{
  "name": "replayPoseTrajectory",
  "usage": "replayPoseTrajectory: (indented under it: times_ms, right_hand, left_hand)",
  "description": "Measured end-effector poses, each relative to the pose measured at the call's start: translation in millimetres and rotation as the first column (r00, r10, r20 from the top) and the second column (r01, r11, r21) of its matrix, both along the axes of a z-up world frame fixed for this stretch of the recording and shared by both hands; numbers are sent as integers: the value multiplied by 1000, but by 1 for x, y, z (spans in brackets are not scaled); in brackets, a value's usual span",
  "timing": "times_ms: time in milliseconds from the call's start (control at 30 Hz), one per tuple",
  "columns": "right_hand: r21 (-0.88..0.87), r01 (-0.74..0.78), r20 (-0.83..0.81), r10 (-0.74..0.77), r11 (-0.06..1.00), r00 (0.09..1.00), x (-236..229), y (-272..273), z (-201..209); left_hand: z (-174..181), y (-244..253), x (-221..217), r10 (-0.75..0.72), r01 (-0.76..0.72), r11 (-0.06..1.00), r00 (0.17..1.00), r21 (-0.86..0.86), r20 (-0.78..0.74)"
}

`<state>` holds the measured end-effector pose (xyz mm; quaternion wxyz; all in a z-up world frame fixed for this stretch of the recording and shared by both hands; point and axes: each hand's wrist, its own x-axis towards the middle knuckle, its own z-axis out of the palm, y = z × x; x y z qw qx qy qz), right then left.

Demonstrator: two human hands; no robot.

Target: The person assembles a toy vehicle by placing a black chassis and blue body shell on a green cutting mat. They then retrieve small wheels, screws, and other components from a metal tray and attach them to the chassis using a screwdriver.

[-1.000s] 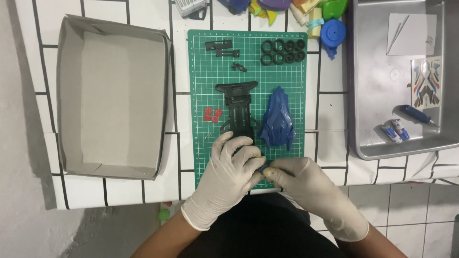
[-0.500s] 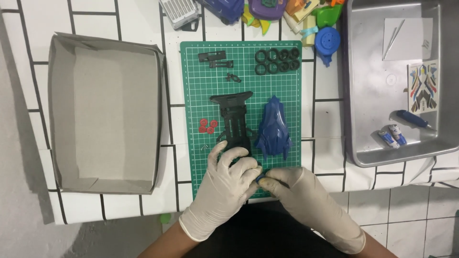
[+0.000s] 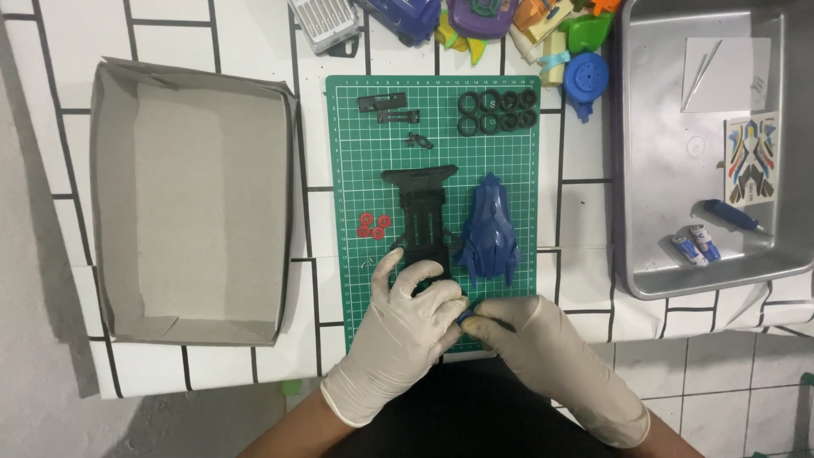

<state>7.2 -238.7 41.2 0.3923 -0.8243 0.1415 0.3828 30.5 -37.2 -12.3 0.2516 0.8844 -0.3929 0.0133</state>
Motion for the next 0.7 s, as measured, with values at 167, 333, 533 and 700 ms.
replayPoseTrajectory:
  times_ms: [167, 333, 533, 700]
  right_hand:
    - [-70, 22, 13, -21, 997, 1000, -5, 4, -4]
    - [-25, 103, 95, -100, 994, 990, -10, 4, -4]
    - [325, 122, 275, -217, 938, 937, -34, -7, 8]
    - [135, -124, 917, -77, 983, 390, -51, 4, 0]
  left_hand:
    - [1, 0, -2, 14, -12, 998, 1000, -60, 23]
    - [-2, -2, -2, 19, -14, 999, 994, -47, 106]
    - [17, 1, -7, 66, -48, 895, 998, -442, 24]
    - [48, 1, -27, -337, -654, 252, 632, -713, -698]
